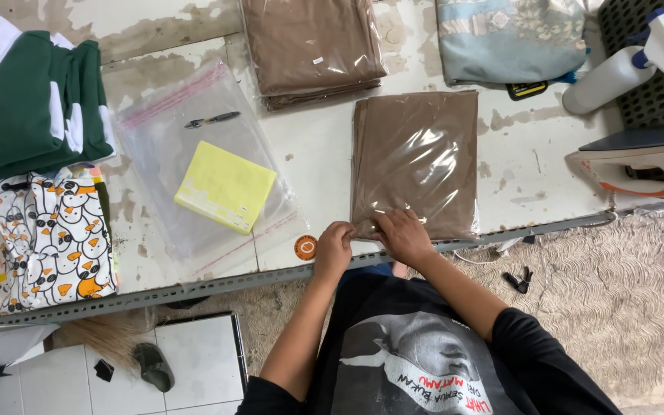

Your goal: Folding brown trousers and placing them into clear plastic bags for storage or shipping.

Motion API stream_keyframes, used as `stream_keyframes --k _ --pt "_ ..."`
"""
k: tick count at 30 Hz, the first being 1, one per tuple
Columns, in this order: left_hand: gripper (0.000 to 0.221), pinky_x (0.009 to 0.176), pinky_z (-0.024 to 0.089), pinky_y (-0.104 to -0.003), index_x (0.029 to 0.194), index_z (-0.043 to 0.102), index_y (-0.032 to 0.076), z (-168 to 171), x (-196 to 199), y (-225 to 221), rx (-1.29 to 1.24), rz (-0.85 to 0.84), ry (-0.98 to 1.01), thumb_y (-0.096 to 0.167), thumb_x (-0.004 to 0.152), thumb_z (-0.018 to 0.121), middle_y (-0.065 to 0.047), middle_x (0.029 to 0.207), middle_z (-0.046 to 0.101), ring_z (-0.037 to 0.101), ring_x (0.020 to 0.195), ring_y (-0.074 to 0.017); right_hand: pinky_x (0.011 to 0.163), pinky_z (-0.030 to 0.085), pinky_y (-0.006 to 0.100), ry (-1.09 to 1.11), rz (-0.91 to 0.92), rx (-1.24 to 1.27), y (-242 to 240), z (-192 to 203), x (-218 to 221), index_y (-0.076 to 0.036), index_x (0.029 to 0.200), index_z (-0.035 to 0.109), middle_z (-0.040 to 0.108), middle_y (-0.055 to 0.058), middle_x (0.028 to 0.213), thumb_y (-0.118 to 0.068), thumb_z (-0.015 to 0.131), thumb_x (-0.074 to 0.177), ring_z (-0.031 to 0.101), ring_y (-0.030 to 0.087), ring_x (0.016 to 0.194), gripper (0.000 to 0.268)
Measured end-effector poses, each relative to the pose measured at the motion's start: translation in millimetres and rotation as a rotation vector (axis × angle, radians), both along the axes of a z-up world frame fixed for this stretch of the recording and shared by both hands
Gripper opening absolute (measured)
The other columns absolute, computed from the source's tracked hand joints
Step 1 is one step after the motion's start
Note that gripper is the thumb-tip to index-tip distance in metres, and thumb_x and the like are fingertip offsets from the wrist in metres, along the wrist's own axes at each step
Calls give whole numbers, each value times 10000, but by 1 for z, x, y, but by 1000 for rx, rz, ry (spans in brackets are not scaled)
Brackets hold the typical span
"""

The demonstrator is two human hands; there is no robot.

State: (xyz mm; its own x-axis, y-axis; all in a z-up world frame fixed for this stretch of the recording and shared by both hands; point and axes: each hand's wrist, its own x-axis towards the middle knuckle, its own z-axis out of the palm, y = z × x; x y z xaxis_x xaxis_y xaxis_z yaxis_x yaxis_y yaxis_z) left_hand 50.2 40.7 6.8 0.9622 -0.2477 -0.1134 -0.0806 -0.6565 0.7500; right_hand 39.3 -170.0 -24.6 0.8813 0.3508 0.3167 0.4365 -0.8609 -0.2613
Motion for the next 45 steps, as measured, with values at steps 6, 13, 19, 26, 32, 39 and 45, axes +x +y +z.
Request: stream_keyframes --k 6,13,19,26,32,39,45 --pt "584 948 551 -448 1417 427 -95 11 -12 -1 -235 255 45 47 933 722 -235 1286 568 715 983 -276 810 455 395 -253 -252 -102 -39 16 -15 -239 1265 635 586 41 1041 -701 538 925 578 256 924 581" --pt "286 688 585 -314 1097 771 59 21 -1 4 -150 289 399 290 929 754 -64 874 780 768 744 -181 1120 141 563 -23 -703 -40 -86 2 -37 -202 1547 451 351 215 1559 -541 245 1071 227 405 1466 621" --pt "147 718 510 -315 917 787 225 24 2 -6 85 263 364 362 882 746 53 660 726 743 677 -161 1233 57 551 220 -688 282 -91 16 -39 -100 1617 312 103 271 1688 -294 317 1053 56 428 1556 596" --pt "705 1134 286 -611 1538 364 8 8 -16 -50 218 -190 -592 490 1026 319 -258 1473 414 369 1380 -472 1268 23 505 346 -745 602 -98 18 -34 -149 1673 112 -28 172 1712 -404 87 1105 3 352 1568 623" --pt "850 1220 83 -641 1632 182 148 -27 2 -53 425 -526 -549 660 968 319 -207 1676 180 143 1550 -399 1274 79 519 336 -785 307 -91 16 -29 -97 1652 189 33 275 1683 -327 319 1067 85 413 1560 642" --pt "953 1174 -23 -701 1626 143 46 -30 3 -43 375 -307 -524 638 937 432 -311 1661 58 53 1528 -494 1261 69 514 303 -730 326 -96 2 -35 -124 1657 173 61 235 1700 -365 279 1052 154 387 1552 660" --pt "923 1225 46 -583 1629 -62 41 -29 13 -40 -49 -125 -252 622 988 260 -284 1666 -139 -62 1529 -469 1253 -1 507 325 -657 598 -109 0 -38 -146 1673 52 -72 171 1715 -329 194 1089 11 348 1567 628"
